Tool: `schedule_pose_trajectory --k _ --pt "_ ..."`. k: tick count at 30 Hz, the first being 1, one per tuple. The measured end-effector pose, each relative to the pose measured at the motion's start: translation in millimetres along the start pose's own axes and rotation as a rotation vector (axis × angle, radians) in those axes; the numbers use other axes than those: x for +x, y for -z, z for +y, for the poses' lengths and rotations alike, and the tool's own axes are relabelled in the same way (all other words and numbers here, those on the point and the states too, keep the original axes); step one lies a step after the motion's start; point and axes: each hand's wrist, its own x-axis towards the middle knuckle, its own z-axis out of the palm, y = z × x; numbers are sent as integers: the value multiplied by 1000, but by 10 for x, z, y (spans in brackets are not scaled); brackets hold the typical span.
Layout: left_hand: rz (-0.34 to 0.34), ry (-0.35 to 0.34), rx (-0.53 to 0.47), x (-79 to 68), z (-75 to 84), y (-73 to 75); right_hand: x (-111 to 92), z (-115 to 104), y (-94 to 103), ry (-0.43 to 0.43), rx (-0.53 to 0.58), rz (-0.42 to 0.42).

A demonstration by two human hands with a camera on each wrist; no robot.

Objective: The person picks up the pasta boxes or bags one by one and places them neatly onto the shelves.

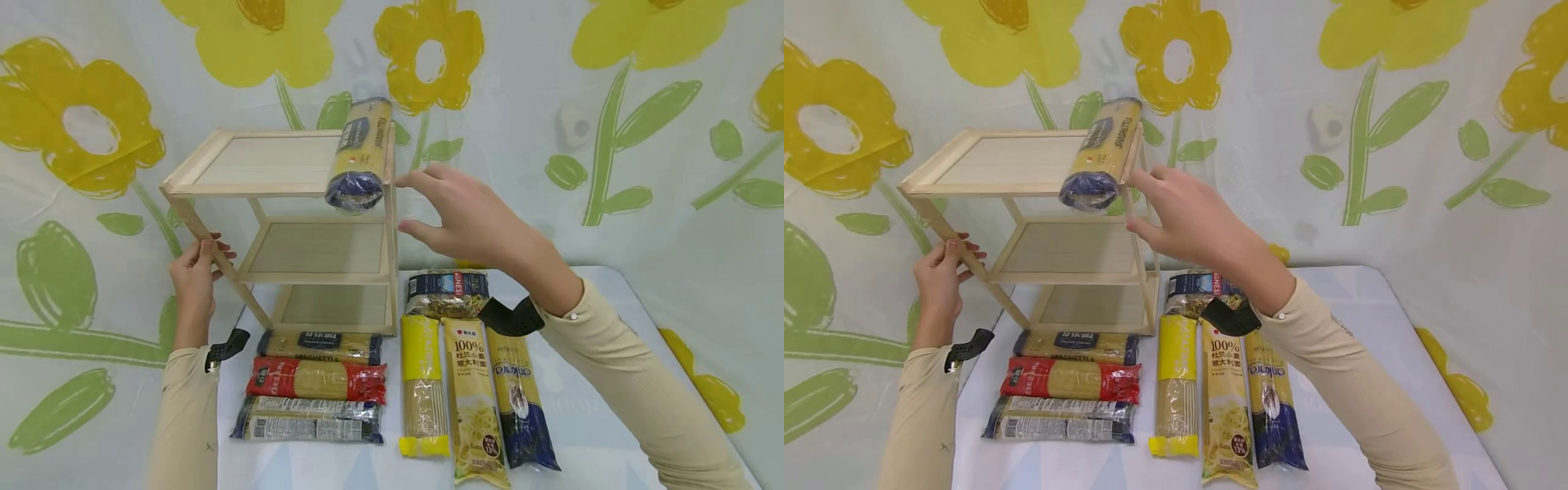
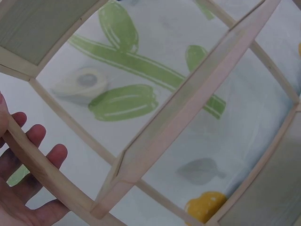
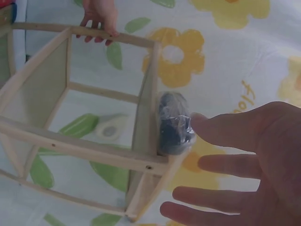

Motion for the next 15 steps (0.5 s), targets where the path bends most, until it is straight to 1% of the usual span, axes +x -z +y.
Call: schedule_pose_trajectory --k 5,9,15 --pt "18 4 -3 -6 17 8 -167 78 -25 -5 47 4" --pt "26 16 -3 -9 18 8 -321 164 -81 4 80 6" --pt "24 30 27 -21 22 -10 -553 285 -183 -23 120 -25"
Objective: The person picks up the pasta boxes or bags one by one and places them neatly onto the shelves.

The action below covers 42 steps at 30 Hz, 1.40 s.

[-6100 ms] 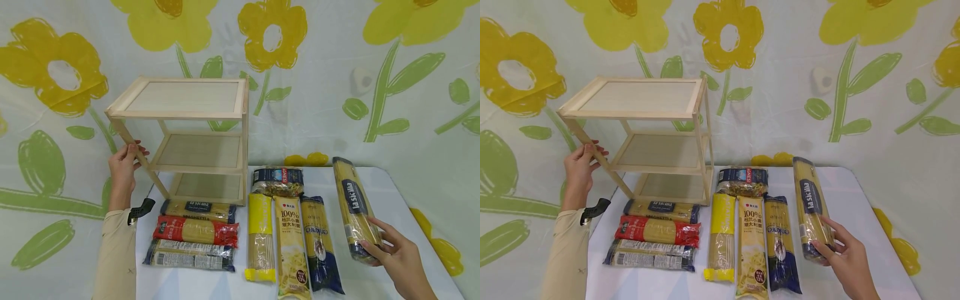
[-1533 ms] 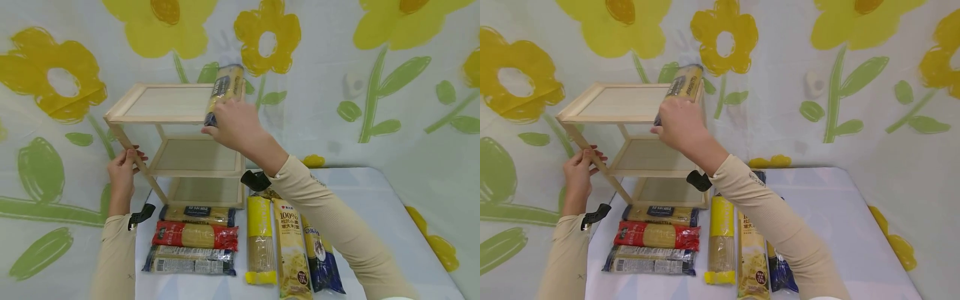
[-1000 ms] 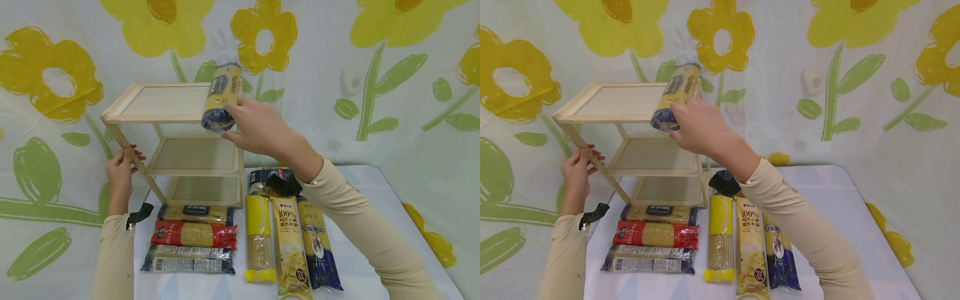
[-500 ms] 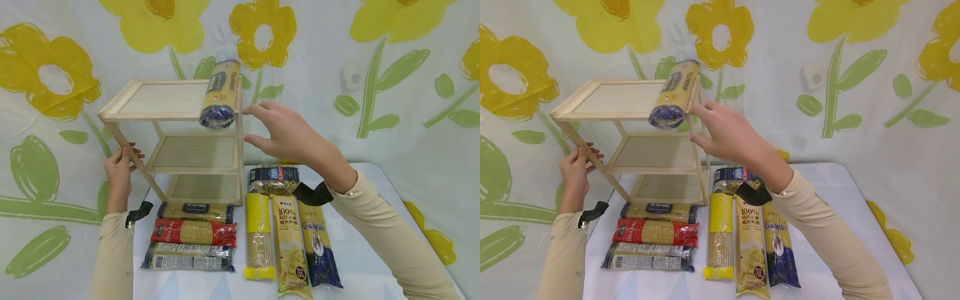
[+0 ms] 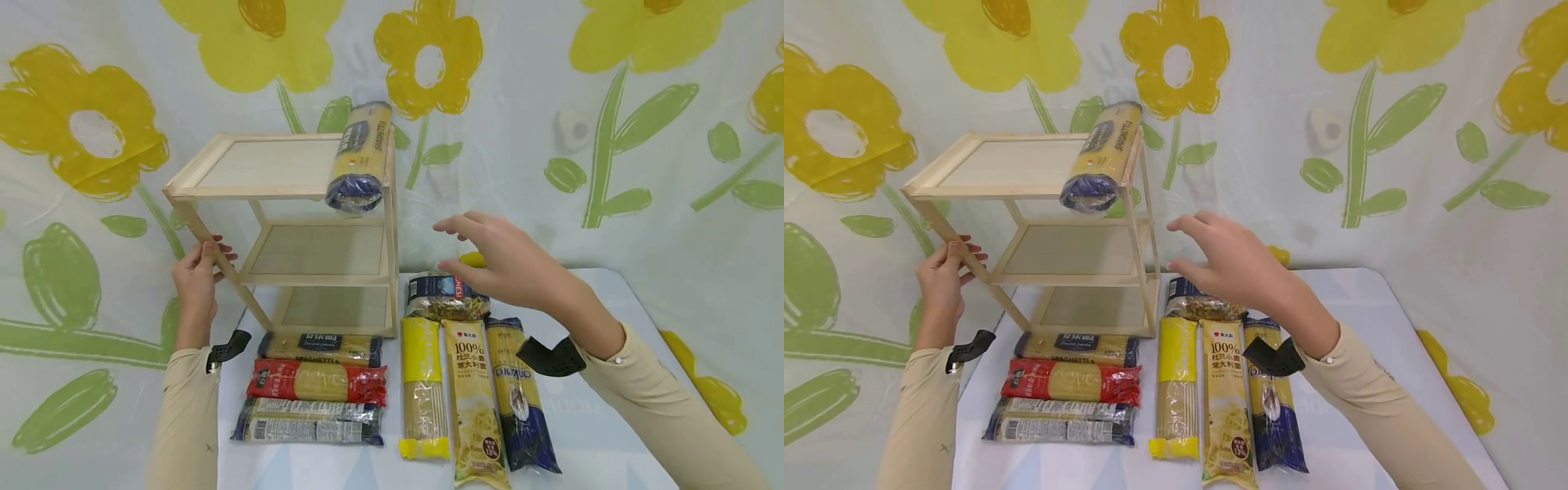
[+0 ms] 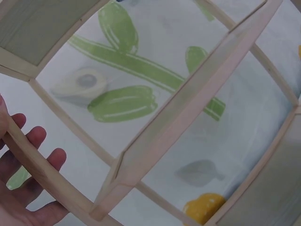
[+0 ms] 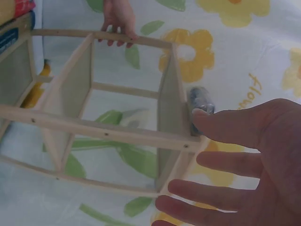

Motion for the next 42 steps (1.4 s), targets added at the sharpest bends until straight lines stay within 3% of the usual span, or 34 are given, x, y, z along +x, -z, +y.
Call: schedule_pose_trajectory --k 12,19,30,42 --pt "34 20 19 7 5 -11 -439 213 -197 -22 10 67" --pt "22 27 6 8 8 2 -707 323 -324 -119 57 66" --pt "32 12 6 7 -57 -9 -1123 522 -588 -180 71 125" --pt "21 -89 35 -8 -61 -32 -1496 639 -859 -340 185 93"
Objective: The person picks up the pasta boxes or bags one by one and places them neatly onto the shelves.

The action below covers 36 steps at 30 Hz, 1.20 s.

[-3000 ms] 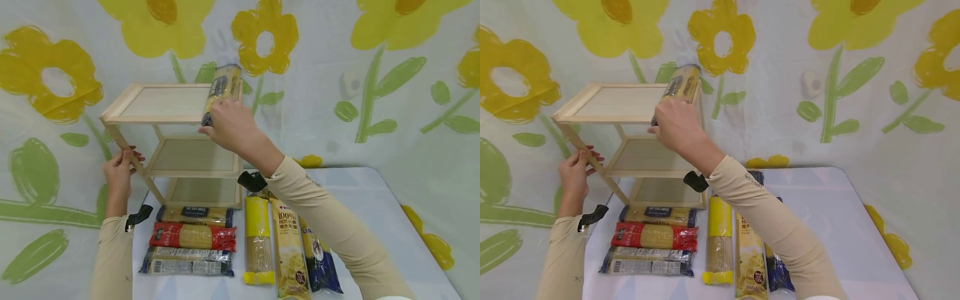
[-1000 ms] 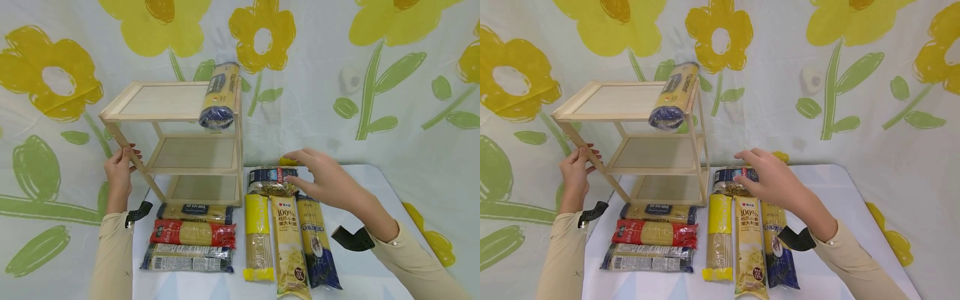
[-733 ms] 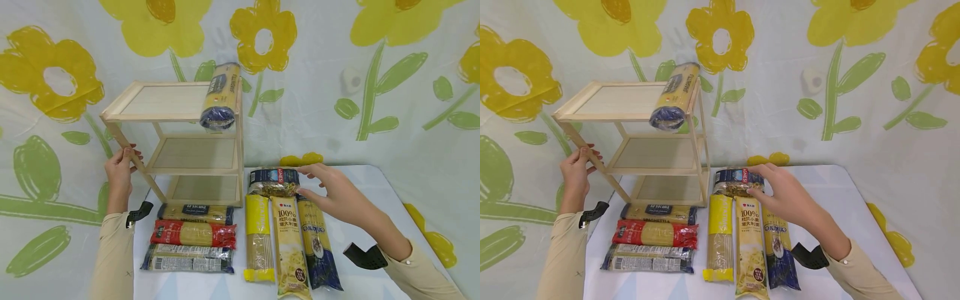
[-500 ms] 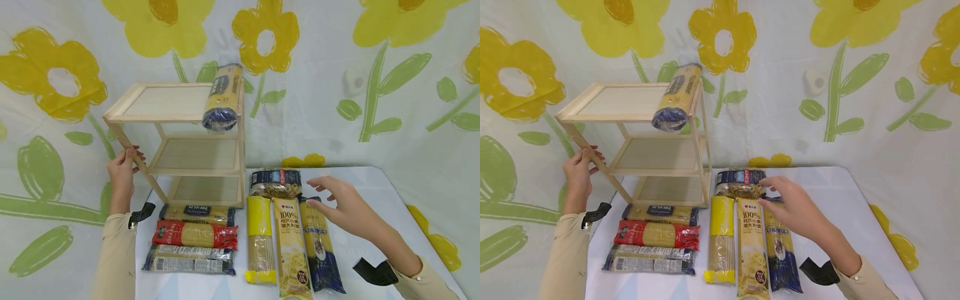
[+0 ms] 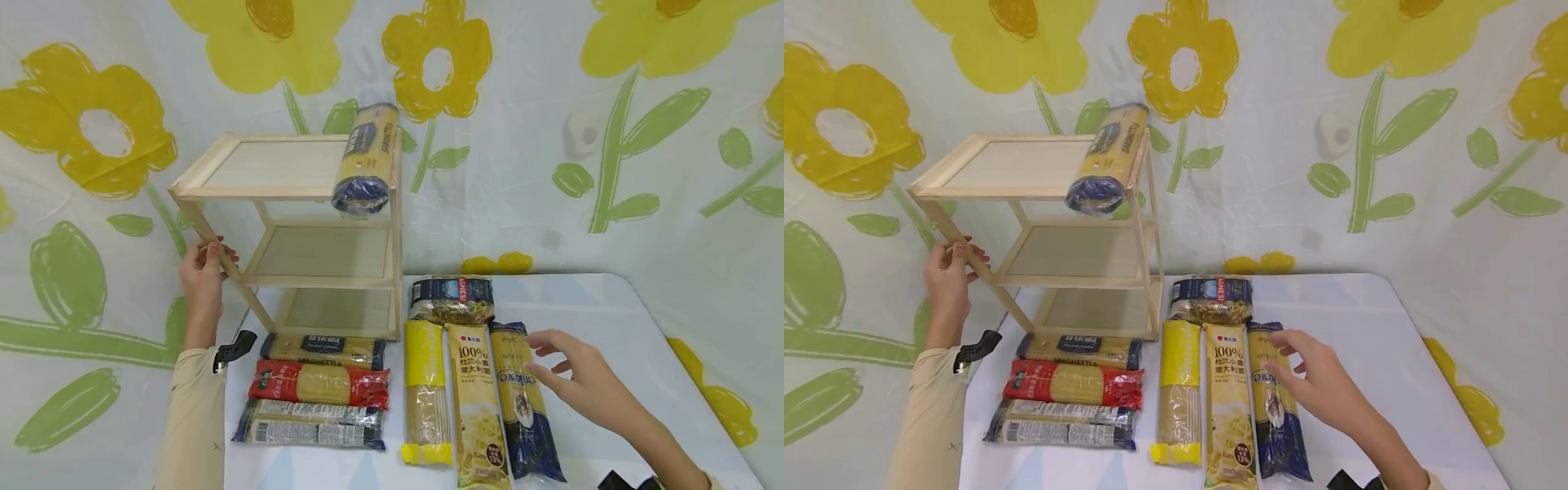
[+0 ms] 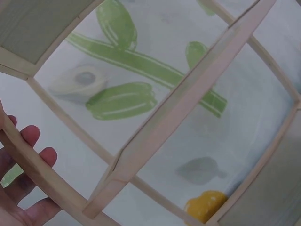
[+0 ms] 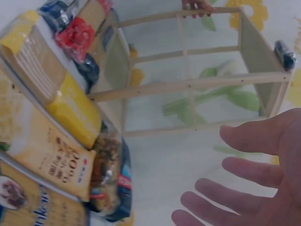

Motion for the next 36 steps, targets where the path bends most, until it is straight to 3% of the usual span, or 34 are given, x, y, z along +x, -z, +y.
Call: schedule_pose_trajectory --k 14,29,36 --pt "-3 -13 -52 6 -4 -12 -287 366 -437 -258 -21 47" --pt "9 -24 -46 -4 -2 21 -642 823 -1022 -658 20 -197" --pt "11 -14 -19 10 -10 5 -788 1015 -1232 -722 68 -230"
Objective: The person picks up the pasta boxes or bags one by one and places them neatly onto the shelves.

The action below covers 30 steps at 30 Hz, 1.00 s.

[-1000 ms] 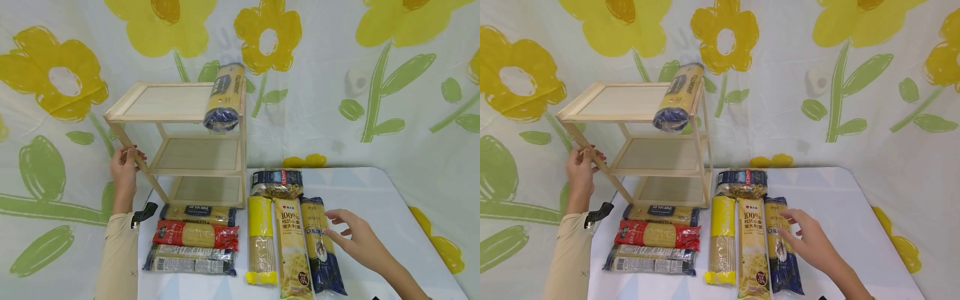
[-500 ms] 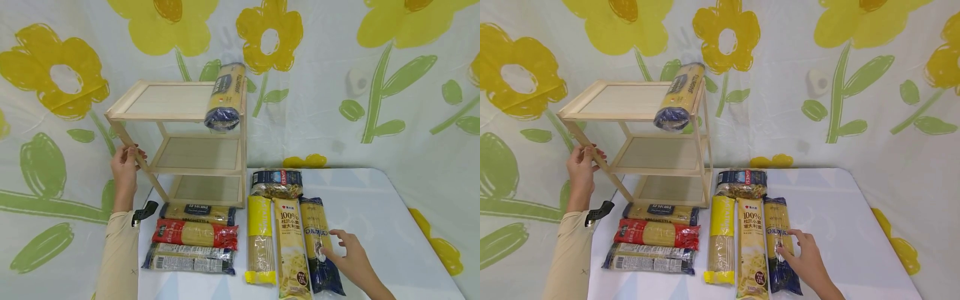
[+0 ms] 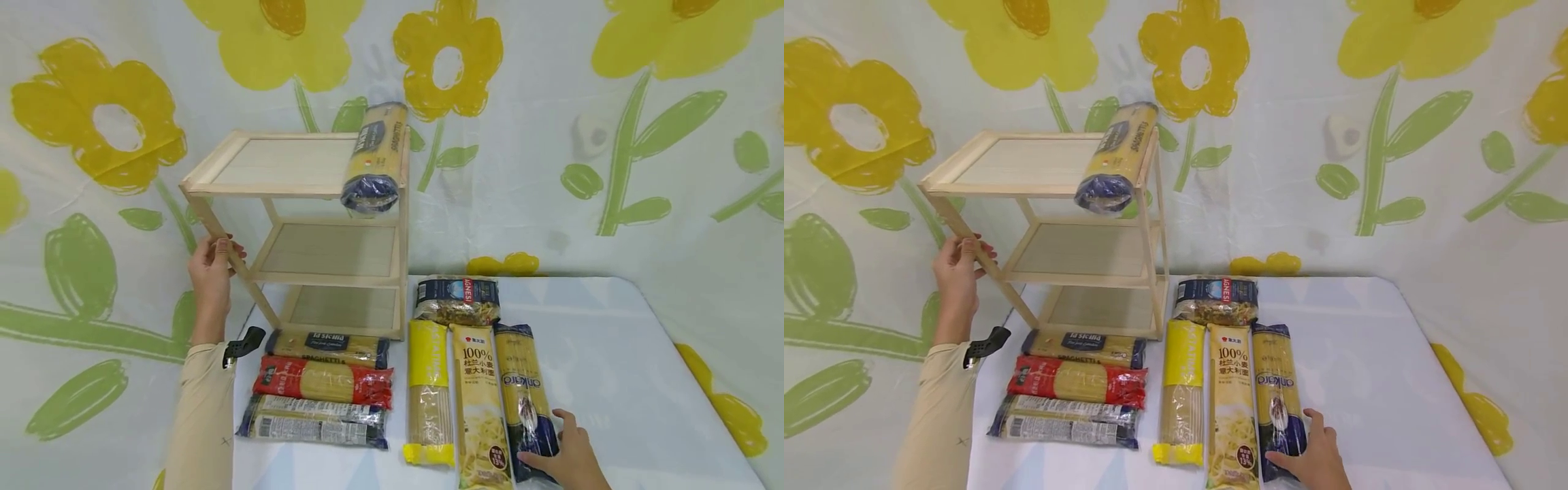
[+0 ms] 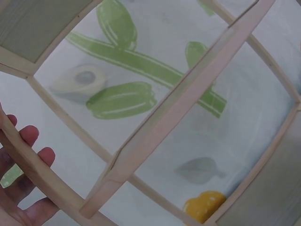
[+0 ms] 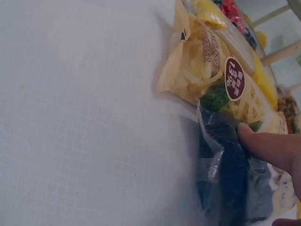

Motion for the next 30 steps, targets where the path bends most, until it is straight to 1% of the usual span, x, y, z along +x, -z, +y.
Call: schedule_pose_trajectory --k 5,10,12,17,20,26,30 --pt "7 -28 6 32 19 0 25 -11 -20 -62 94 -19" --pt "-2 -17 -3 15 6 0 10 -19 9 -74 116 -38" --pt "-12 -8 2 -3 -9 -3 8 12 18 -72 131 -50" --pt "-18 -22 25 -30 -36 -7 31 100 41 -86 198 -94" --pt "-23 -30 37 -34 -43 -6 37 110 84 -70 244 -113" --pt "-15 -37 50 -36 -36 -1 1 28 210 20 371 -114" --pt "-12 -46 40 -35 -17 -2 -63 -61 278 23 390 -99"
